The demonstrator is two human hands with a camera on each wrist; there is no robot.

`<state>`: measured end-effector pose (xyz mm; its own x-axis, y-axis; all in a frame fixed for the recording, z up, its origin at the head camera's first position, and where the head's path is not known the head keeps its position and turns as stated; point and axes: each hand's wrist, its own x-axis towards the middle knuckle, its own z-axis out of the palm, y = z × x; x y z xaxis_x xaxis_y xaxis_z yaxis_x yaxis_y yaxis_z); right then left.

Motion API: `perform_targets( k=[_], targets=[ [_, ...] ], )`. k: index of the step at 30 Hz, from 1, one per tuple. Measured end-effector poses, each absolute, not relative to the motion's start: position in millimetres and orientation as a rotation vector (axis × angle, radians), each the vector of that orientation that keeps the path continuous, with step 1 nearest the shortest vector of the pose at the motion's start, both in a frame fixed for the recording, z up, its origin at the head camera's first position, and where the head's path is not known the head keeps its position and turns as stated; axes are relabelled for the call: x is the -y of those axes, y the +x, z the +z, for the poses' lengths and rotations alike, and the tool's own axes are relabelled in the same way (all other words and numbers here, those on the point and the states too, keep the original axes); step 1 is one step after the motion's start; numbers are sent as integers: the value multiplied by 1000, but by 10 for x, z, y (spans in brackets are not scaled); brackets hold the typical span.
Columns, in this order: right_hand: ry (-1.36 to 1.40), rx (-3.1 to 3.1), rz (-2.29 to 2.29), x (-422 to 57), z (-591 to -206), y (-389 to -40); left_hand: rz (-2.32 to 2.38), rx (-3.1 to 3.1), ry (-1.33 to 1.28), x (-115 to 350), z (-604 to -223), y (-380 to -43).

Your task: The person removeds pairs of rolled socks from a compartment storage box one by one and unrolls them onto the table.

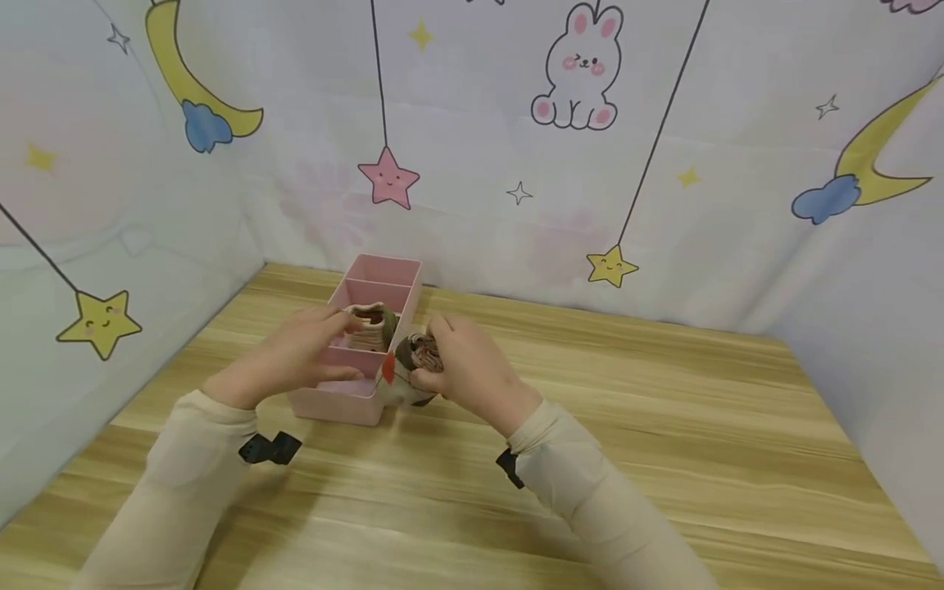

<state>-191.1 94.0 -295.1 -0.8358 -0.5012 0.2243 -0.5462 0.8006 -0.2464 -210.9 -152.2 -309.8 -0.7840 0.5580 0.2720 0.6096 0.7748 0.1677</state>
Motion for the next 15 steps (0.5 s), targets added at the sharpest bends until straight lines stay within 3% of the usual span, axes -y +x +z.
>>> perform_targets(
  k=[15],
  targets=[
    [698, 3048, 695, -1114, -3267, -1844, -348, 2505, -1096, 1177, -3226, -2069]
  ],
)
